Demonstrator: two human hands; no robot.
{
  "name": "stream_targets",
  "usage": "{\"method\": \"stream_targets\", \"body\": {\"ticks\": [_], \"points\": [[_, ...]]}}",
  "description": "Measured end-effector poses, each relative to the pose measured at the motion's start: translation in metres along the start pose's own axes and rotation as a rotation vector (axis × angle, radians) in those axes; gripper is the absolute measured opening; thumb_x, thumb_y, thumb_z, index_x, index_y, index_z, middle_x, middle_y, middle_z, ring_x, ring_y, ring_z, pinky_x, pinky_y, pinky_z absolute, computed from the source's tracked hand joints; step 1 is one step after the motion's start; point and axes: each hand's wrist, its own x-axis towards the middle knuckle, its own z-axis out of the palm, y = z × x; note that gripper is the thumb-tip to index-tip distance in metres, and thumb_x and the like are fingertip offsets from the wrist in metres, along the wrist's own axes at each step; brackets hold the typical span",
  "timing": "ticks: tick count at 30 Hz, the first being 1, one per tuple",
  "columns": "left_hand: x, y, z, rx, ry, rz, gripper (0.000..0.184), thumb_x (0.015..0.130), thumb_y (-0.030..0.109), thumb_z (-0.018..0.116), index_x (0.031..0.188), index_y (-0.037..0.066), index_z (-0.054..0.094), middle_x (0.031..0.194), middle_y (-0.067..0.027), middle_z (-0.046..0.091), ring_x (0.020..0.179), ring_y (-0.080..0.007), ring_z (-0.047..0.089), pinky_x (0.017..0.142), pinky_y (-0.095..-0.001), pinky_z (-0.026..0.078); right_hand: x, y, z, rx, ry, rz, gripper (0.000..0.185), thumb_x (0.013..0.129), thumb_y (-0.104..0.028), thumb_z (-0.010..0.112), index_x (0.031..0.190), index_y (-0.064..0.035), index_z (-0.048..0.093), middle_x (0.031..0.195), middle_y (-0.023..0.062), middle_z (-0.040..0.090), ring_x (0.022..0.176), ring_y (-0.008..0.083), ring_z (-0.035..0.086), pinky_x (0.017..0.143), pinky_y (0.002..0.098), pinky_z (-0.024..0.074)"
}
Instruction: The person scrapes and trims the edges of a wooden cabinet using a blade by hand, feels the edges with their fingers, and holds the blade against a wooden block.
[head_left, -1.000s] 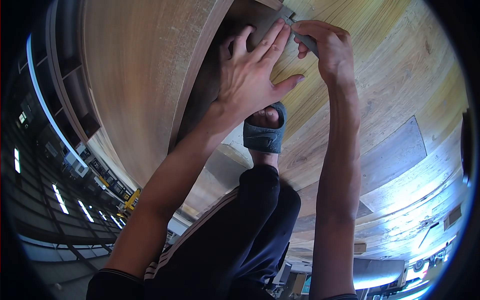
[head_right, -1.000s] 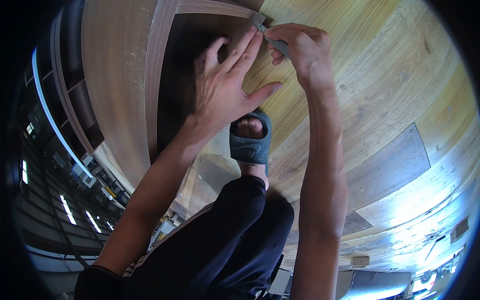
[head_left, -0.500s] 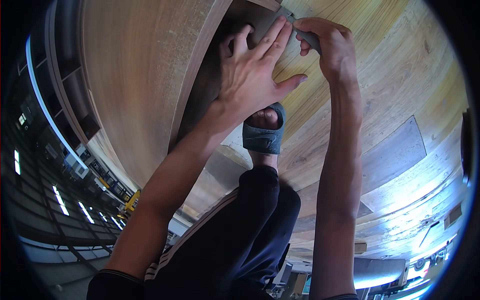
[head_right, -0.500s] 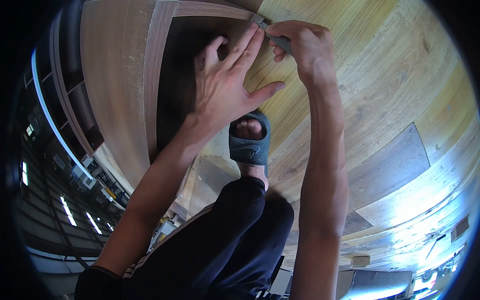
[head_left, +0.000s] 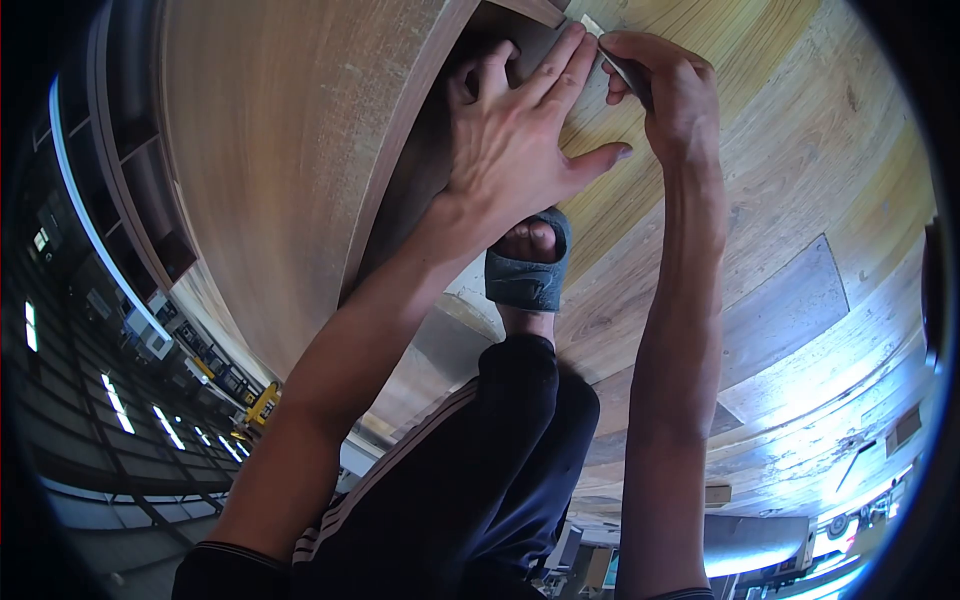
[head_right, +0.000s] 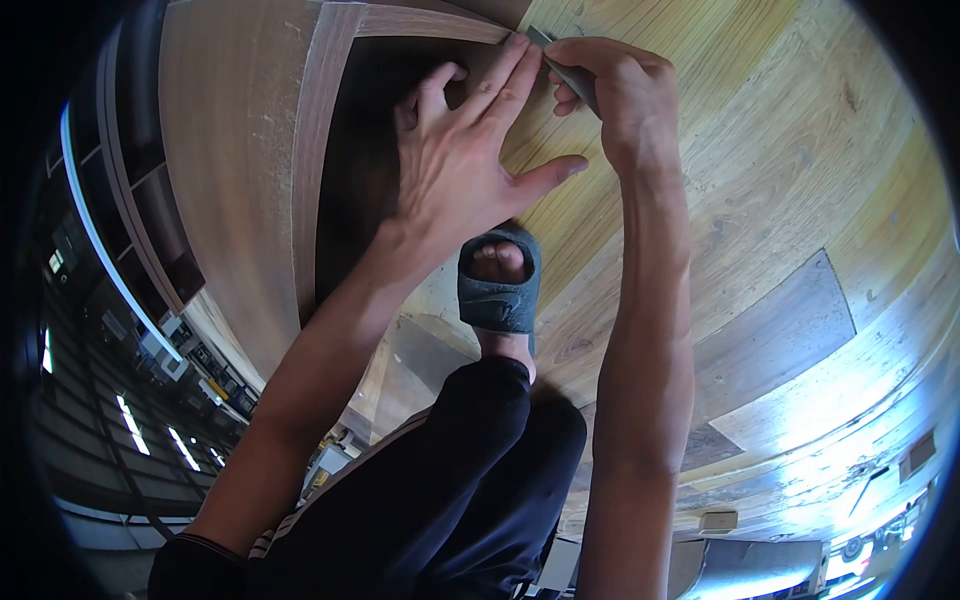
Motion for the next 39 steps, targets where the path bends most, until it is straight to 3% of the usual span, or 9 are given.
{"method": "stream_targets", "body": {"ticks": [4, 5, 8, 18, 22, 23, 27, 29, 39], "points": [[-0.029, -0.012, 0.006, -0.055, -0.004, 0.023, 0.098, 0.085, 0.056, 0.081, 0.163, 0.012, 0.044, 0.169, -0.0016, 0.043, 0.143, -0.0362, 0.047, 0.112, -0.0546, 0.041, -0.008, 0.0, -0.001, -0.028, 0.037, -0.037, 0.023, 0.096, -0.009, 0.07, 0.107, 0.0101, 0.076, 0.085, 0.0149, 0.073, 0.071, 0.0212, 0.067, 0.07, 0.0322, 0.0557], [-0.038, -0.017, 0.014, -0.146, -0.016, 0.003, 0.096, 0.087, 0.051, 0.078, 0.167, 0.015, 0.038, 0.173, -0.002, 0.035, 0.152, -0.034, 0.039, 0.12, -0.063, 0.033, -0.012, 0.003, -0.004, -0.017, 0.08, -0.039, 0.024, 0.097, -0.01, 0.069, 0.109, 0.0106, 0.075, 0.085, 0.0145, 0.072, 0.072, 0.0211, 0.068, 0.071, 0.0324, 0.0562], [-0.038, -0.012, 0.008, -0.05, -0.027, -0.008, 0.091, 0.089, 0.049, 0.079, 0.164, 0.012, 0.043, 0.17, -0.0013, 0.043, 0.144, -0.0362, 0.047, 0.11, -0.0529, 0.043, -0.018, 0.009, -0.019, 0.054, 0.145, -0.087, 0.024, 0.1, -0.009, 0.067, 0.111, 0.0113, 0.073, 0.086, 0.0144, 0.072, 0.073, 0.0214, 0.068, 0.073, 0.0336, 0.0571], [-0.024, -0.015, 0.024, 0.026, -0.017, 0.022, 0.068, 0.097, 0.04, 0.072, 0.16, 0.03, 0.05, 0.173, 0.0106, 0.034, 0.14, -0.0339, 0.045, 0.11, -0.0533, 0.041, -0.035, 0.01, -0.015, 0.124, 0.206, -0.039, 0.023, 0.101, -0.008, 0.064, 0.111, 0.0105, 0.072, 0.086, 0.0138, 0.07, 0.073, 0.0215, 0.066, 0.073, 0.0339, 0.0571], [-0.067, -0.027, 0.016, -0.167, -0.071, -0.023, 0.066, 0.099, 0.039, 0.07, 0.159, 0.018, 0.052, 0.172, 0.0032, 0.039, 0.152, -0.0302, 0.039, 0.12, -0.0568, 0.032, -0.041, 0.012, 0.002, -0.018, 0.073, -0.023, 0.023, 0.099, -0.008, 0.066, 0.112, 0.0102, 0.074, 0.084, 0.012, 0.07, 0.071, 0.019, 0.066, 0.07, 0.0295, 0.0531], [-0.075, -0.029, 0.013, -0.216, -0.026, -0.014, 0.066, 0.098, 0.034, 0.073, 0.157, 0.011, 0.053, 0.165, -0.0045, 0.048, 0.148, -0.0298, 0.046, 0.119, -0.0534, 0.035, -0.043, 0.011, 0.012, -0.108, 0.039, 0.007, 0.023, 0.098, -0.009, 0.069, 0.111, 0.0095, 0.075, 0.082, 0.011, 0.071, 0.069, 0.0176, 0.066, 0.068, 0.0277, 0.0506], [-0.083, -0.033, 0.011, -0.54, 0.176, -0.148, 0.064, 0.096, 0.027, 0.076, 0.154, 0.009, 0.056, 0.156, -0.0087, 0.056, 0.138, -0.0313, 0.056, 0.113, -0.0488, 0.042, -0.046, 0.023, 0.032, -0.213, -0.063, 0.077, 0.02, 0.094, -0.01, 0.073, 0.107, 0.0055, 0.079, 0.079, 0.0091, 0.072, 0.067, 0.0141, 0.066, 0.065, 0.0242, 0.0459], [-0.068, -0.033, 0.005, -0.291, 0.119, -0.165, 0.062, 0.098, 0.028, 0.073, 0.156, 0.014, 0.055, 0.153, -0.0065, 0.06, 0.131, -0.0294, 0.066, 0.113, -0.0414, 0.05, -0.045, 0.032, 0.035, -0.182, -0.1, 0.105, 0.019, 0.094, -0.009, 0.073, 0.105, 0.0042, 0.08, 0.081, 0.0093, 0.073, 0.067, 0.0139, 0.066, 0.064, 0.0247, 0.0475], [-0.063, -0.038, 0.016, -0.176, 0.133, -0.076, 0.061, 0.097, 0.032, 0.074, 0.155, 0.023, 0.058, 0.152, -0.0053, 0.058, 0.129, -0.0278, 0.065, 0.109, -0.0425, 0.052, -0.042, 0.035, 0.034, -0.17, -0.058, 0.073, 0.018, 0.092, -0.006, 0.073, 0.103, 0.0074, 0.078, 0.081, 0.0127, 0.072, 0.063, 0.016, 0.063, 0.061, 0.0288, 0.0511]]}}
